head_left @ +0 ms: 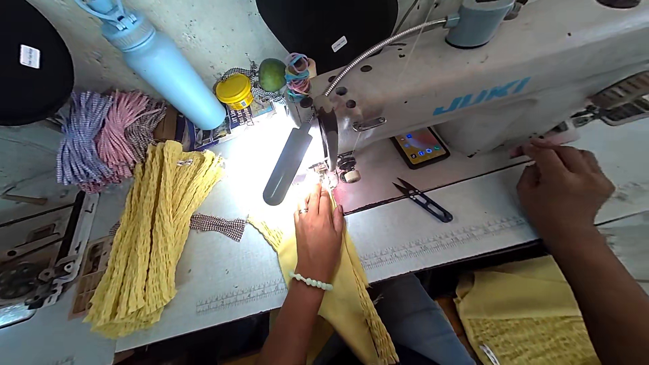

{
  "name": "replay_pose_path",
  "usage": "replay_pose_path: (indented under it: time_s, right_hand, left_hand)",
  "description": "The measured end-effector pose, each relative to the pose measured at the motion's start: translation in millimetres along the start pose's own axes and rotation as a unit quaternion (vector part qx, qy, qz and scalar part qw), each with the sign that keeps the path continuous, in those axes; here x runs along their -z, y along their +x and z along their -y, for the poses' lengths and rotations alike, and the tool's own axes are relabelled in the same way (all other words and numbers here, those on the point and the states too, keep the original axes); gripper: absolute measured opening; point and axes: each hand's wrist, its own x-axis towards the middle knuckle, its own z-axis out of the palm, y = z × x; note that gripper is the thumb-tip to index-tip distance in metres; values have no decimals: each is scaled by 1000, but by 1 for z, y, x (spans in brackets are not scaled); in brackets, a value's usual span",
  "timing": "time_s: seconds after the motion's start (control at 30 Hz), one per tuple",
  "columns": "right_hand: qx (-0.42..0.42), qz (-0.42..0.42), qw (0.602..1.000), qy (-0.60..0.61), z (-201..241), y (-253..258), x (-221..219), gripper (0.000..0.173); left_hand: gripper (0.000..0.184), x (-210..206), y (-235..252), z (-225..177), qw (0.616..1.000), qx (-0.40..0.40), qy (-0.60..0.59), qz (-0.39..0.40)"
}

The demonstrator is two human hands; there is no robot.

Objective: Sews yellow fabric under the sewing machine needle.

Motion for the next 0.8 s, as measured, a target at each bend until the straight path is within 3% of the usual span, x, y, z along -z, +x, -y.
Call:
replay_pose_path:
  time_s: [0.2,0.4,0.53,0.67,0.8]
  right_hand:
    - [3,-20,1000,1,3,1,3,40]
    - [18,-61,996,68,0,1,3,41]
    - [71,-20,991,111,42,-24,20,37]
    - [146,123,968,161,94,-53,3,50]
    - [177,66,975,114,115,-55,-19,26]
  left_hand:
    - [40,0,-8,-2,999,-18,-6,-34]
    - [43,1,-9,0,999,-8,-30,-18]
    - [46,11,-12,1,997,-7,-82,-4]
    - [32,26,-14,-2,990,-39,-97,-99]
    - [24,43,-12,-7,976,-59,-113,-175]
